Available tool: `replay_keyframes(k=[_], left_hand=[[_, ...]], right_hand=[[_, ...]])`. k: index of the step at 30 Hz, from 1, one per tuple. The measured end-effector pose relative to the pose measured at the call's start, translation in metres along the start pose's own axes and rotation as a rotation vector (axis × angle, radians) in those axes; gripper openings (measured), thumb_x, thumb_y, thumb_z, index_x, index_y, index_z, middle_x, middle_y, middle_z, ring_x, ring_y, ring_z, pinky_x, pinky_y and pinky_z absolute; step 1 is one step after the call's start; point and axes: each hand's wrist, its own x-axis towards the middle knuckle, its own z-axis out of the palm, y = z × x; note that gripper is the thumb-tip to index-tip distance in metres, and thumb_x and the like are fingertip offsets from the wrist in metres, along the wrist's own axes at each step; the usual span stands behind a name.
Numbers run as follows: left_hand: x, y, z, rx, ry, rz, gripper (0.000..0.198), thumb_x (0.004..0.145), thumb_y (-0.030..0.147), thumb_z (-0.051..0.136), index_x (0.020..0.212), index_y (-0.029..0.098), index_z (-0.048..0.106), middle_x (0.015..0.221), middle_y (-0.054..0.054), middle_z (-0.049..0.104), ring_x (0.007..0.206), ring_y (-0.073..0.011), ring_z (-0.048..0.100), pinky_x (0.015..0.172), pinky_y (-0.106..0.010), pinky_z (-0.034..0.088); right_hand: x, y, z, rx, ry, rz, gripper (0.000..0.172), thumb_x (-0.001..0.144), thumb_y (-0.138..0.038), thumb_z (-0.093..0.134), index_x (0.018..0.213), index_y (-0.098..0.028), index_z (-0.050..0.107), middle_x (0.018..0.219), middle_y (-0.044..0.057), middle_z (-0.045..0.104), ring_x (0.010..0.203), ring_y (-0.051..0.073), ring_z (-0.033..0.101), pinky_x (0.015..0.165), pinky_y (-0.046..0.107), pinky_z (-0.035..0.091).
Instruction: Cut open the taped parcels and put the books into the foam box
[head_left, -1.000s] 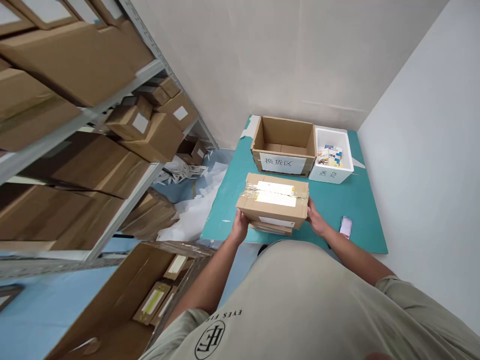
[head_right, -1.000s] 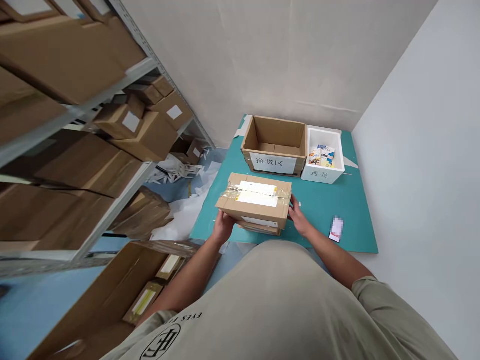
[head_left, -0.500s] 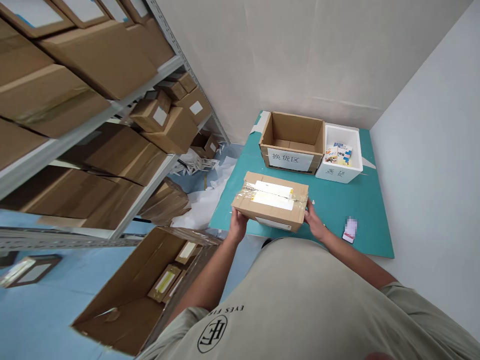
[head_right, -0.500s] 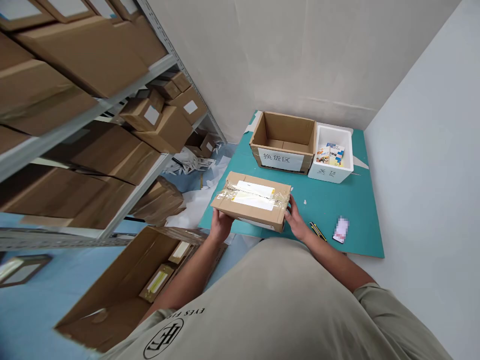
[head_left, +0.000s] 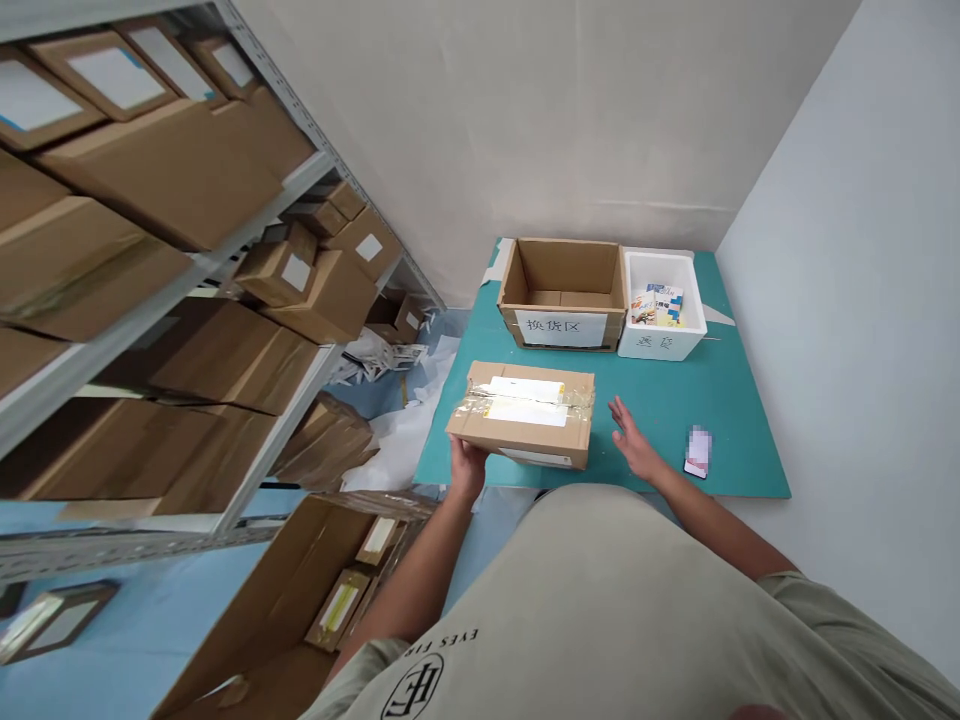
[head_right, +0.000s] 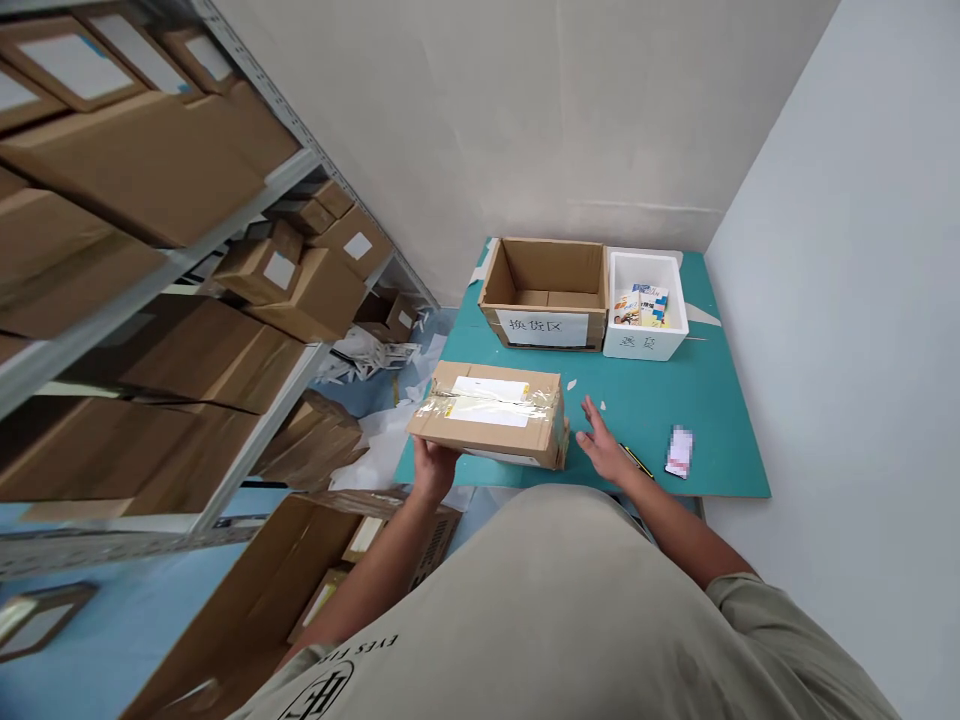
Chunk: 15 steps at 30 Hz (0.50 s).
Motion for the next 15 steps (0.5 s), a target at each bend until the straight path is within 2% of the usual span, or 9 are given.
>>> replay_keyframes(k=[3, 6, 9, 11, 13, 15], left_hand=[[0.000, -0.001, -0.005, 0.032, 0.048, 0.069, 0.092, 0.099, 0.105, 0.051, 0.149, 0.034, 0.079, 0.152, -0.010, 0.083, 0.163, -0.0389, 0.064, 0.115, -0.049, 0.066], [-0.002, 0.000, -0.006, 0.041, 0.082, 0.113, 0.085, 0.101, 0.103, 0.048, 0.147, 0.037, 0.079, 0.152, -0.007, 0.084, 0.160, -0.0361, 0.065, 0.112, -0.046, 0.067], [-0.009, 0.003, -0.003, 0.010, 0.106, 0.139, 0.083, 0.101, 0.101, 0.048, 0.147, 0.039, 0.078, 0.158, -0.004, 0.081, 0.164, -0.0347, 0.063, 0.115, -0.045, 0.066], [-0.012, 0.006, -0.001, -0.011, 0.103, 0.172, 0.081, 0.102, 0.099, 0.050, 0.150, 0.040, 0.077, 0.163, -0.002, 0.078, 0.167, -0.0339, 0.060, 0.120, -0.042, 0.063], [-0.013, 0.010, -0.001, -0.010, 0.099, 0.183, 0.080, 0.102, 0.096, 0.050, 0.154, 0.039, 0.075, 0.167, -0.002, 0.076, 0.169, -0.0329, 0.059, 0.120, -0.040, 0.062], [-0.012, 0.013, -0.004, 0.025, 0.034, 0.107, 0.083, 0.103, 0.097, 0.046, 0.157, 0.040, 0.071, 0.169, 0.000, 0.074, 0.170, -0.0302, 0.057, 0.116, -0.036, 0.062]], right_hand=[[-0.018, 0.037, -0.028, -0.056, 0.142, 0.091, 0.129, 0.092, -0.100, 0.073, 0.195, -0.041, 0.022, 0.198, 0.017, 0.036, 0.185, 0.039, 0.032, 0.146, 0.070, 0.027], [-0.043, 0.072, -0.051, -0.283, 0.290, 0.326, 0.122, 0.096, -0.086, 0.076, 0.194, -0.031, 0.028, 0.189, 0.021, 0.050, 0.177, 0.041, 0.046, 0.144, 0.067, 0.034], [-0.070, 0.098, -0.060, -0.583, 0.328, 0.585, 0.106, 0.104, -0.060, 0.074, 0.192, -0.018, 0.033, 0.186, 0.027, 0.050, 0.170, 0.044, 0.053, 0.140, 0.061, 0.041], [-0.083, 0.109, -0.060, -0.701, 0.303, 0.688, 0.097, 0.105, -0.045, 0.075, 0.189, -0.015, 0.037, 0.187, 0.028, 0.048, 0.168, 0.045, 0.053, 0.138, 0.057, 0.041], [-0.090, 0.118, -0.056, -0.697, 0.301, 0.706, 0.090, 0.104, -0.034, 0.077, 0.185, -0.015, 0.044, 0.185, 0.028, 0.049, 0.166, 0.045, 0.052, 0.137, 0.053, 0.039], [-0.094, 0.125, -0.054, -0.588, 0.344, 0.652, 0.079, 0.104, -0.030, 0.078, 0.177, -0.016, 0.053, 0.178, 0.025, 0.055, 0.164, 0.043, 0.050, 0.132, 0.049, 0.040]])
